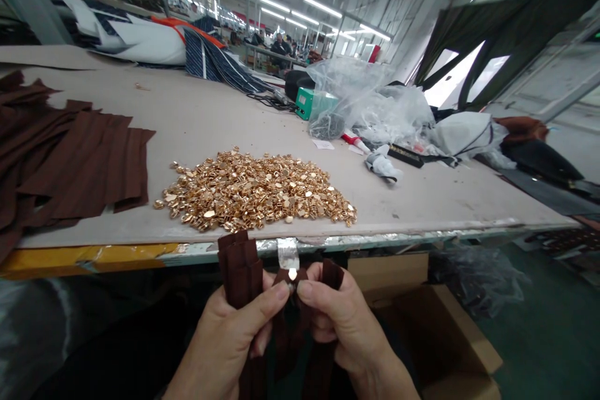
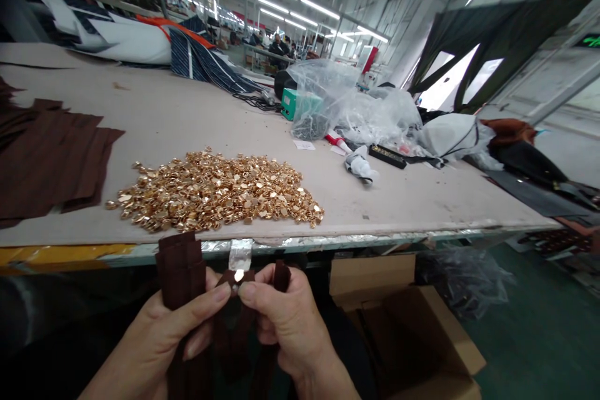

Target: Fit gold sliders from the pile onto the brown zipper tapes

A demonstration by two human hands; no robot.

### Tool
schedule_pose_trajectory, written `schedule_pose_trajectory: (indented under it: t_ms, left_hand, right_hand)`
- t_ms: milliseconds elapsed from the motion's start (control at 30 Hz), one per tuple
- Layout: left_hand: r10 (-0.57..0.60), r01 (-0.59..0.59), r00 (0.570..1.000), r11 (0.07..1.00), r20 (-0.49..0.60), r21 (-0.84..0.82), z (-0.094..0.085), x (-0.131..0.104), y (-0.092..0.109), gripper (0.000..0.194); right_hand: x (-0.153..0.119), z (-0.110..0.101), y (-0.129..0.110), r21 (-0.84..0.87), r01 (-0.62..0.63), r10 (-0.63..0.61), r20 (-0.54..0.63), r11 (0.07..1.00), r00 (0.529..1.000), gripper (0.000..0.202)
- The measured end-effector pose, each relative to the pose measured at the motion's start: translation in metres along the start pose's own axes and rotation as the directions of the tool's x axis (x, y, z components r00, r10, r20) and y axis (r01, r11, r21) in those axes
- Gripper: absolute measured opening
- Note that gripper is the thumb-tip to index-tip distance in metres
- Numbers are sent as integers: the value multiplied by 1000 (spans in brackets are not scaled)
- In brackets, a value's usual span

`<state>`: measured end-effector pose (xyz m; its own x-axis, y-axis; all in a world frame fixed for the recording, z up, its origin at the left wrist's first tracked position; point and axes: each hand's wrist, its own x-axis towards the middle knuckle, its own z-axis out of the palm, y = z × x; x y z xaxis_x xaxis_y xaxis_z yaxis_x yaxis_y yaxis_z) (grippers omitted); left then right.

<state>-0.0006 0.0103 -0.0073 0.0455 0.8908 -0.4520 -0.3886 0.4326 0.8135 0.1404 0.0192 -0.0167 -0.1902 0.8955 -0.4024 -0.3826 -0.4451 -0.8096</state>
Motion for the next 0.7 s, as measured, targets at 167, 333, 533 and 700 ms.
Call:
schedule_pose_trajectory:
  t_ms: [167, 333, 533, 700]
  left_hand:
    - [71, -70, 997, 995, -13, 70, 2, 4, 3, 28]
    - [107, -110, 994, 964, 25, 241, -3, 7, 0, 34]
    - [129, -150, 988, 919, 84, 363, -2, 3, 0, 36]
    - [25, -41, 996, 981, 84, 192, 3, 2, -3, 38]
  right_hand:
    - [1, 3, 2, -55, 68, -69, -32, 996, 997, 37]
    - [3, 0, -3, -218, 206, -210, 8, 954, 978, 31]
    - [4, 7, -15, -515, 327, -381, 1, 793, 925, 27]
    - [2, 18, -20, -804, 359, -545, 52, 474, 837, 26]
